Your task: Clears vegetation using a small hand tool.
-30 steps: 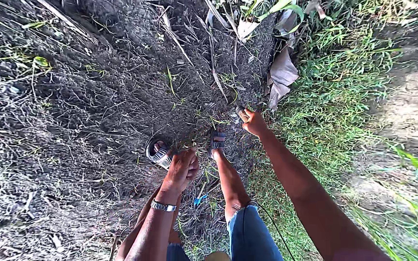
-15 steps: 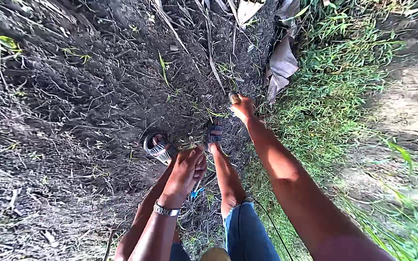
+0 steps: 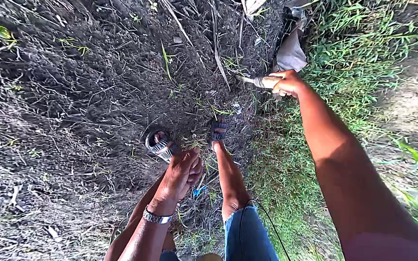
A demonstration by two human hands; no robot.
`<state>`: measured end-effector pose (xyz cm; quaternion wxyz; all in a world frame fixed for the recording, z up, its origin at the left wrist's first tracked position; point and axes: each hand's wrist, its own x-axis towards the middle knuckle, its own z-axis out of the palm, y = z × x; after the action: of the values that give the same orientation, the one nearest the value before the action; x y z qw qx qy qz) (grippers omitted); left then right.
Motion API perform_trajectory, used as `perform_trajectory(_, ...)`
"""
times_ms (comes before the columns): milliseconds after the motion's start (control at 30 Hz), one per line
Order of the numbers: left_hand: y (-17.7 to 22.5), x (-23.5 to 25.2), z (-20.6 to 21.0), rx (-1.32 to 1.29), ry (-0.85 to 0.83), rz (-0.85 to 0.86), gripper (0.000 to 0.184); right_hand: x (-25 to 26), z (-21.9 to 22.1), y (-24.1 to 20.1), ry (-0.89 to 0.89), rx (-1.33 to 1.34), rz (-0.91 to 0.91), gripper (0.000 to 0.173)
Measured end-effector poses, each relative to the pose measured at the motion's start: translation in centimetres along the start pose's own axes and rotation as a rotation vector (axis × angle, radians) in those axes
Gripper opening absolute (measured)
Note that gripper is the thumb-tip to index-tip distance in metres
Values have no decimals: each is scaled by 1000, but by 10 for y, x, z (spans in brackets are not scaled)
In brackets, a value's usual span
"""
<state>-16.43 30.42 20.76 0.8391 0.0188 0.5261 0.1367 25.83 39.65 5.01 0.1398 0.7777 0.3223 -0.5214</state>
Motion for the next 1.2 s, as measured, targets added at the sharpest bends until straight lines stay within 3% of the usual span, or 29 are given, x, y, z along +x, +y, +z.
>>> perform_trajectory(100, 5, 2, 7, 16, 2, -7, 46, 0, 0, -23, 18, -202, -107, 71)
perform_trajectory(200, 7, 6, 13, 17, -1, -14, 47, -10, 17, -6, 43, -230, -145, 74)
perform_trajectory(367, 11, 9, 14, -13, 22, -10, 45, -54, 67, 21, 118, 207, 39, 77)
perform_trajectory(500, 12, 10, 16, -25, 12, 9, 45, -103, 88, 5, 151, 77, 116, 79)
perform_trajectory(633, 12, 11, 22, -49, 34, -5, 45, -77, 133, 14, 245, 247, -4, 76)
perform_trajectory(700, 12, 14, 22, -66, 42, 8, 45, -64, 144, 6, 257, 351, 31, 76)
perform_trajectory(833, 11, 16, 21, -77, 49, 9, 46, -85, 140, 8, 227, 583, 115, 79)
perform_trajectory(1000, 9, 14, 20, -83, 45, 10, 46, -117, 136, 17, 218, 371, 57, 77)
perform_trajectory(1200, 8, 11, 15, -98, 34, 28, 47, -121, 148, 13, 257, 358, 86, 75)
